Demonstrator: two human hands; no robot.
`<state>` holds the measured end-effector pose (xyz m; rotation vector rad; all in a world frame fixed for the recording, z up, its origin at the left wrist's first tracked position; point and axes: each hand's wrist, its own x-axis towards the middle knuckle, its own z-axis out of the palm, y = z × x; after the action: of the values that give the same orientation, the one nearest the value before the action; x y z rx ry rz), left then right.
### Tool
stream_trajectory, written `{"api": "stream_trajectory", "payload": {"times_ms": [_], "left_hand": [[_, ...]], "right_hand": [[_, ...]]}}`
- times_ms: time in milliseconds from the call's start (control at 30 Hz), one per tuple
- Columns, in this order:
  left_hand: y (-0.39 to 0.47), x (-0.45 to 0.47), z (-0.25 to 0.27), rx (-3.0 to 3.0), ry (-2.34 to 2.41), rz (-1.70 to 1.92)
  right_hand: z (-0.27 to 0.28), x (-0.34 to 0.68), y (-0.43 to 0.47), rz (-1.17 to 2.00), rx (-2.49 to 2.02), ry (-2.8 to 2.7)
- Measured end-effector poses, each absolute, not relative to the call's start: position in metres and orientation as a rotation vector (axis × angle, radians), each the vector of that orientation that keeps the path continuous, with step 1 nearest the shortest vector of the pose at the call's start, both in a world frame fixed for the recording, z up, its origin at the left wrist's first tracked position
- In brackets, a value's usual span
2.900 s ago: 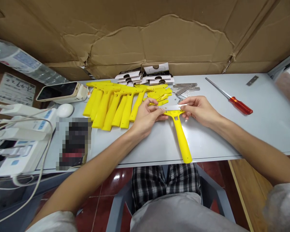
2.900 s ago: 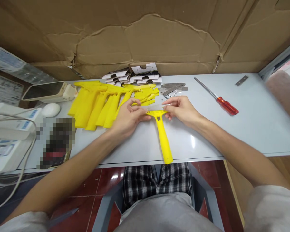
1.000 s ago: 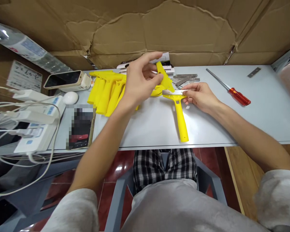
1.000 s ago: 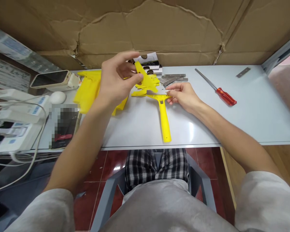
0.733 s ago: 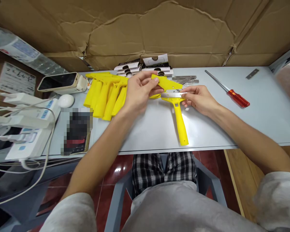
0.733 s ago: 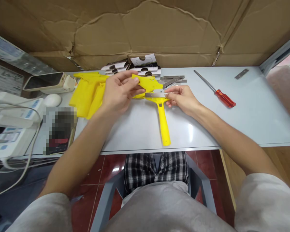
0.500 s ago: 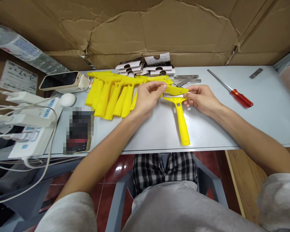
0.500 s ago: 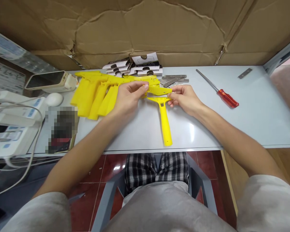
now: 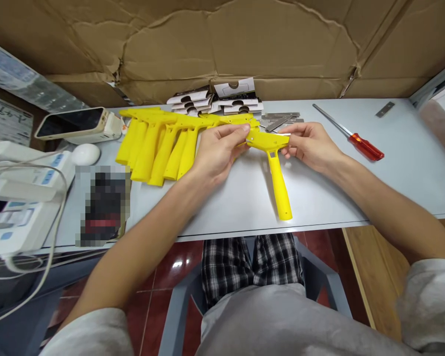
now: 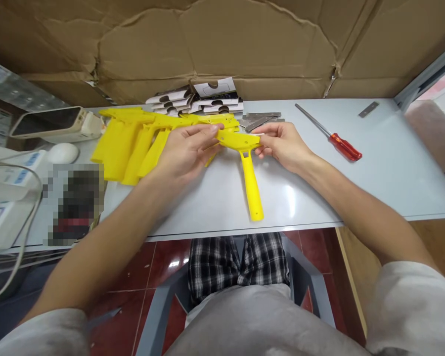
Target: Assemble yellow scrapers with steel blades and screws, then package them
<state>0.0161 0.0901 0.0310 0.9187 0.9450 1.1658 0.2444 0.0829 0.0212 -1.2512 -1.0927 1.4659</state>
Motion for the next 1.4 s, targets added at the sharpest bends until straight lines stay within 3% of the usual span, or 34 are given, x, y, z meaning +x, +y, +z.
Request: {"api": "stream_trajectory", "payload": {"times_ms": [767, 1400], "left_hand": [[0.112, 0.024, -0.007, 0.972, 0.989, 1.207], [0.112, 0.019, 0.003, 1.069, 0.966, 1.055]], "right_hand": [[0.02, 0.251, 0.092, 1.52, -1.191, -1.155], [0.012, 0.254, 0.095, 1.523, -1.188, -1.175]]}}
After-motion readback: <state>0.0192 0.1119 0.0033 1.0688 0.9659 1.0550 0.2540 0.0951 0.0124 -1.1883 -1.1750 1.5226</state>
